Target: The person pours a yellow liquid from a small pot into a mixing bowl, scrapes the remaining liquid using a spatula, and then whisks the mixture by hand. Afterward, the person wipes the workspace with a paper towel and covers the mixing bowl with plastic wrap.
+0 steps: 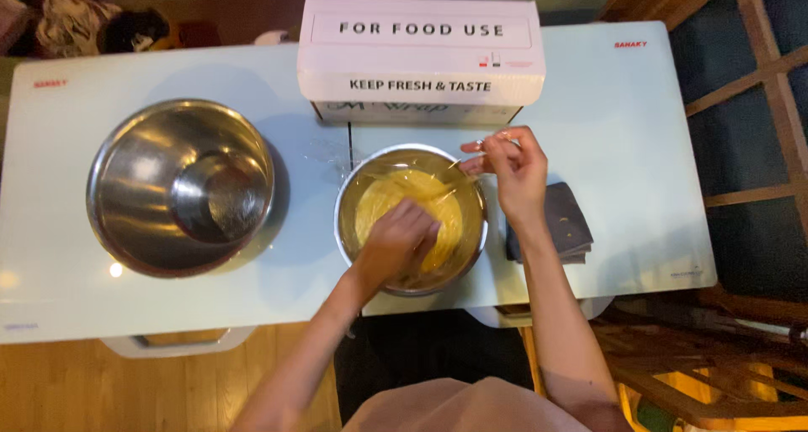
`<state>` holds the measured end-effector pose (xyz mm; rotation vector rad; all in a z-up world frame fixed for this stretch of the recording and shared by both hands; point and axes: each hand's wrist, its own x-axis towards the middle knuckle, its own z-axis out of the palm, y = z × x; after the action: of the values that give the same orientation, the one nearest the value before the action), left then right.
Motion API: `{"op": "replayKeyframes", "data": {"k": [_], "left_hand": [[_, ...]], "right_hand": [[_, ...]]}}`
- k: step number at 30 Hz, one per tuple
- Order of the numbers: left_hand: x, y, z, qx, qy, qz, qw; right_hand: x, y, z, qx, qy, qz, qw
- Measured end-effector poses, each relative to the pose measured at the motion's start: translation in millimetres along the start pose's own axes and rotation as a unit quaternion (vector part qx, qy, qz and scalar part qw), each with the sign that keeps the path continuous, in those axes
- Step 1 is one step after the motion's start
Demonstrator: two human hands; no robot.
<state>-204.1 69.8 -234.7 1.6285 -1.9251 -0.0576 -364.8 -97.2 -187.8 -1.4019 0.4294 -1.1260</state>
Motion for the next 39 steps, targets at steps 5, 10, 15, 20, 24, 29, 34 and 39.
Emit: {"op": "replayKeyframes", "data": {"k": [5,10,15,20,24,29,34,39], "left_hand": [[24,-51,56,0.205,-0.06,0.077,0.974],[28,-71,64,0.221,-0.149,0.089,0.96],[26,-71,63,0.254,-0.176,0.076,0.948],[21,-56,71,0.142,-0.102,0.143,0.974],[29,-37,64,0.051,-0.097,0.166,0.98],[20,-15,51,0.049,-0.078,0.169,0.981],[1,-8,66,-0.069,-0.062,0.059,0.994],[-18,-6,93,-0.22,-0.095,-0.073,0.968]], "right_hand": [[-7,5,14,-0.107,-0.042,-0.011,0.993],[-14,12,25,-0.179,-0.126,0.031,0.975],[-4,13,23,-0.221,-0.128,-0.029,0.966],[6,8,8,-0.352,-0.06,-0.04,0.933],[2,1,-3,-0.376,0.036,-0.049,0.925],[-30,-6,-6,-0.396,0.087,-0.117,0.907],[-50,-9,-6,-0.455,-0.033,-0.199,0.867],[-28,27,2,-0.445,-0.359,-0.158,0.805]]}}
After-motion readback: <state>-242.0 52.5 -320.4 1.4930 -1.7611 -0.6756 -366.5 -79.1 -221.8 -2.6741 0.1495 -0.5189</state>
